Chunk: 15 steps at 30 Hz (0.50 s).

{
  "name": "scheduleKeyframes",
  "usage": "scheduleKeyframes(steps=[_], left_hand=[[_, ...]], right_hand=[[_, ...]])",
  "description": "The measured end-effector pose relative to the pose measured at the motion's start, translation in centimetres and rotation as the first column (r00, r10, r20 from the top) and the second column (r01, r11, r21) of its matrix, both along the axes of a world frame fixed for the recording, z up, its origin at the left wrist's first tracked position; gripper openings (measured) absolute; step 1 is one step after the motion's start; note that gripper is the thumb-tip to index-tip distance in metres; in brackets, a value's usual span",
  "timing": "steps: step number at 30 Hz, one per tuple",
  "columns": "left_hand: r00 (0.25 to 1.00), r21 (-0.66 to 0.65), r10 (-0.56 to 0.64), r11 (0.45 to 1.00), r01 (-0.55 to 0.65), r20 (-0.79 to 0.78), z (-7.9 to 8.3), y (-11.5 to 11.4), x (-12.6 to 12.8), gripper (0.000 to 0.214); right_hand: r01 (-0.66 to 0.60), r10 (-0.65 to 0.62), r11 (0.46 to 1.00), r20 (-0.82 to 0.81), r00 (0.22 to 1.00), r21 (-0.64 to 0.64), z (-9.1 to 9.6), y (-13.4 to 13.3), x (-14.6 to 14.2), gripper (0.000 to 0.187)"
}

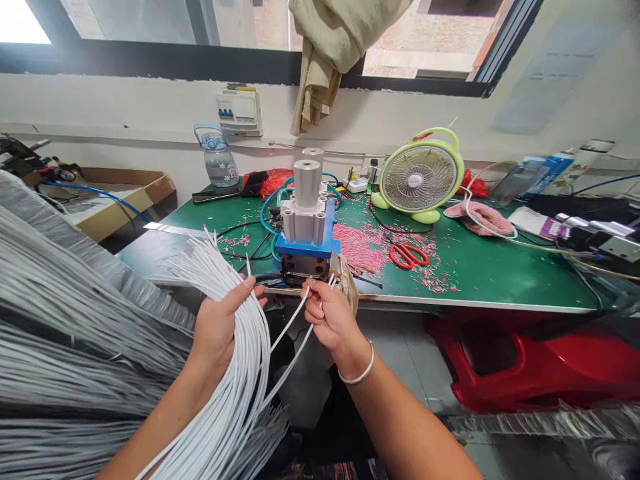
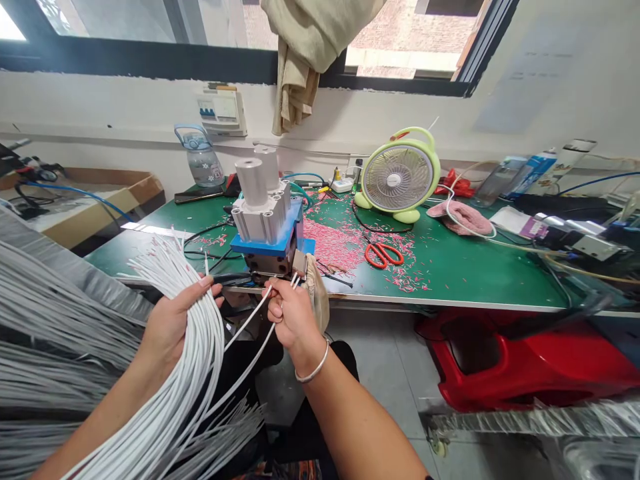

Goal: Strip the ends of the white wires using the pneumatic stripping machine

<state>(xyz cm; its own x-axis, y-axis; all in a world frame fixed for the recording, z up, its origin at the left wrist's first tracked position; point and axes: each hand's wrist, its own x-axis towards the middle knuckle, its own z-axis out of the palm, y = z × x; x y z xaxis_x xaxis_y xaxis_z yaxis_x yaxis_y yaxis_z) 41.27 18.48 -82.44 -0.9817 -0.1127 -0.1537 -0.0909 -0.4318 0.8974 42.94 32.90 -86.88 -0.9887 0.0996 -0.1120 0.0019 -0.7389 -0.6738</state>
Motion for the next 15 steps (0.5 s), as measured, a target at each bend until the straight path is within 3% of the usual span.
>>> scheduleKeyframes(steps=[8, 12, 15], left_hand=[[0.984, -0.01, -0.134, 0.991, 0.136, 0.121, -2.0, -0.5, 0.5, 0.023], [0.958, -0.045, -0.254, 0.964, 0.262, 0.135, -2.8, 0.1, 1.3, 0.029], [0.937, -0.124, -0.339, 0.929, 0.348, 0.088, -3.3, 0.3, 1.5, 0.029]], right_hand=[[-0.062, 0.103, 0.954, -0.129, 0.986, 0.292, -1.8, 0.9, 1.9, 0.022], [-0.088, 0.118, 0.968, -0.117, 0.986, 0.234, -1.6, 0.3, 2.6, 0.02], [-0.104, 0.136, 0.913, -0.054, 0.989, 0.394, -1.2, -0.8, 2.8, 0.031]])
